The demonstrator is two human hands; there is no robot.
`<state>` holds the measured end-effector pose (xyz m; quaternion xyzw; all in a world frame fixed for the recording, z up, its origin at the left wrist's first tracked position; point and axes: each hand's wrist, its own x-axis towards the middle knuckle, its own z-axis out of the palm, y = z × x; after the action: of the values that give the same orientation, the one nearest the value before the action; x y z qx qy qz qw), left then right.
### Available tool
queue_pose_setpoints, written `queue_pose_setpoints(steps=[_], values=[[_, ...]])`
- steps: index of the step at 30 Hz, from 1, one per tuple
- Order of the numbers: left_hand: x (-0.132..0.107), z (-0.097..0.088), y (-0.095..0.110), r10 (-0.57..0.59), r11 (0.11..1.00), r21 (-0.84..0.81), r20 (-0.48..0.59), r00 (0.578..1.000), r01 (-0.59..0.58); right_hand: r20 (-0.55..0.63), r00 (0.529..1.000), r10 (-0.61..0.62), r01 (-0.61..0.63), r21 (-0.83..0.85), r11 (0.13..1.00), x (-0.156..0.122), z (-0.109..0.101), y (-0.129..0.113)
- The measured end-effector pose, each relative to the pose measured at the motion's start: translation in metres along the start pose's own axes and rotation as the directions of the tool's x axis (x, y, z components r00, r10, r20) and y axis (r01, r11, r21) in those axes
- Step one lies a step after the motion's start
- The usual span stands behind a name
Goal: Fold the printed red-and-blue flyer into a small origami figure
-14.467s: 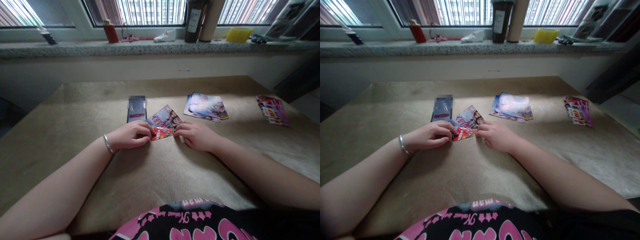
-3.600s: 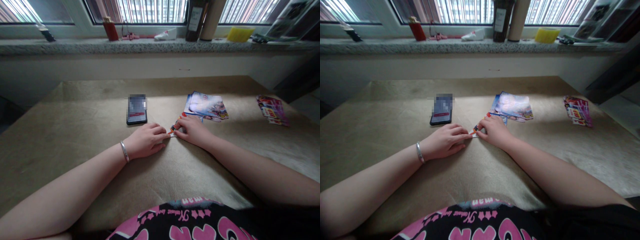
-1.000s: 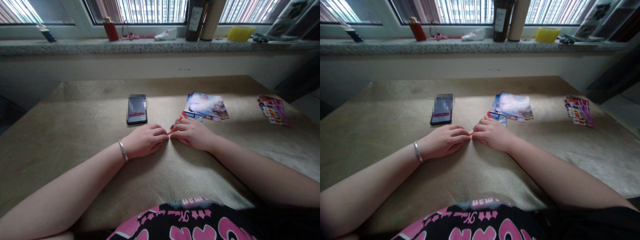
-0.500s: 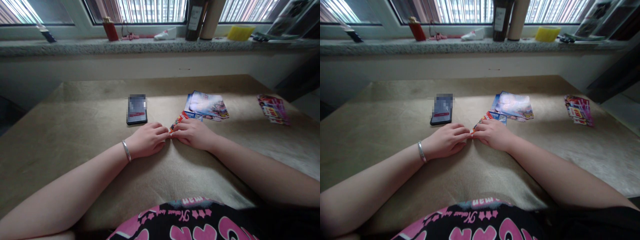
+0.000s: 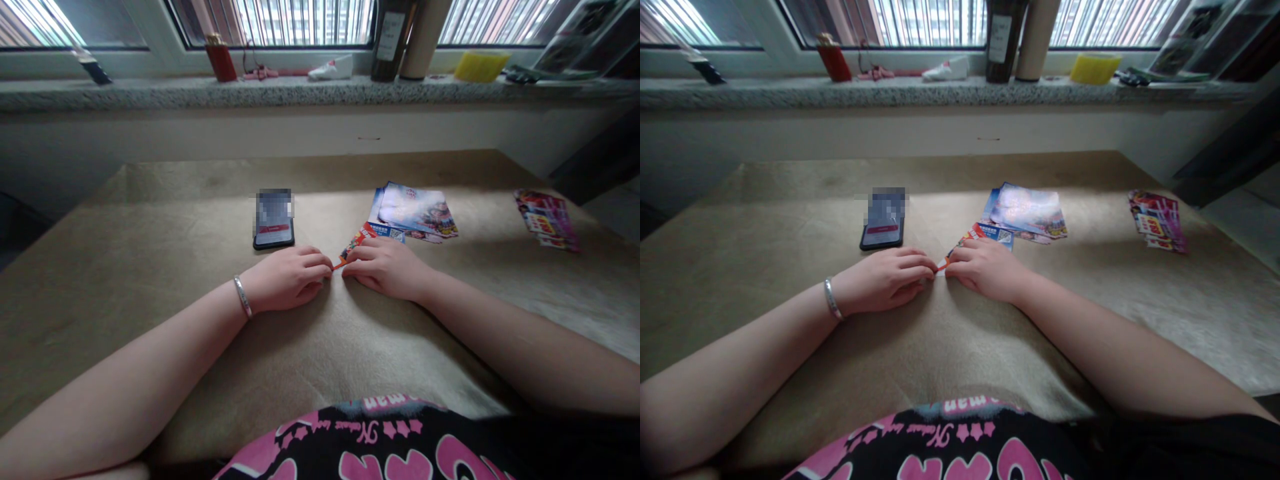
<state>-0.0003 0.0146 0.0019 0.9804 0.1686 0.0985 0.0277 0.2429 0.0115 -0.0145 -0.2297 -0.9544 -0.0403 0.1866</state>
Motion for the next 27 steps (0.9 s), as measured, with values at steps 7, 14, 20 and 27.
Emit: queue_pose_setpoints(steps=[7, 14, 20, 27], values=[[-0.0030, -0.0018, -0.0003, 0.000, 0.999, -0.044, 0.002, 1.000, 0.000, 0.013, 1.000, 0.000, 0.000, -0.015, 1.000, -0.0012, 0.0009, 0.0012], [-0.0066, -0.0077, -0.0012, 0.002, 0.997, -0.072, 0.023, 1.000, 0.000, 0.000, 1.000, -0.001, 0.001, -0.009, 1.000, -0.0018, 0.0008, 0.0016], [-0.0074, -0.0072, -0.0025, -0.022, 0.995, -0.096, -0.018, 1.000, 0.020, -0.006, 1.000, -0.001, 0.001, -0.007, 1.000, -0.0008, -0.0005, 0.0000], [-0.0031, -0.0019, 0.0008, -0.031, 1.000, -0.001, -0.020, 0.999, 0.031, 0.014, 1.000, 0.006, -0.005, -0.010, 1.000, 0.0000, -0.0001, -0.0012]])
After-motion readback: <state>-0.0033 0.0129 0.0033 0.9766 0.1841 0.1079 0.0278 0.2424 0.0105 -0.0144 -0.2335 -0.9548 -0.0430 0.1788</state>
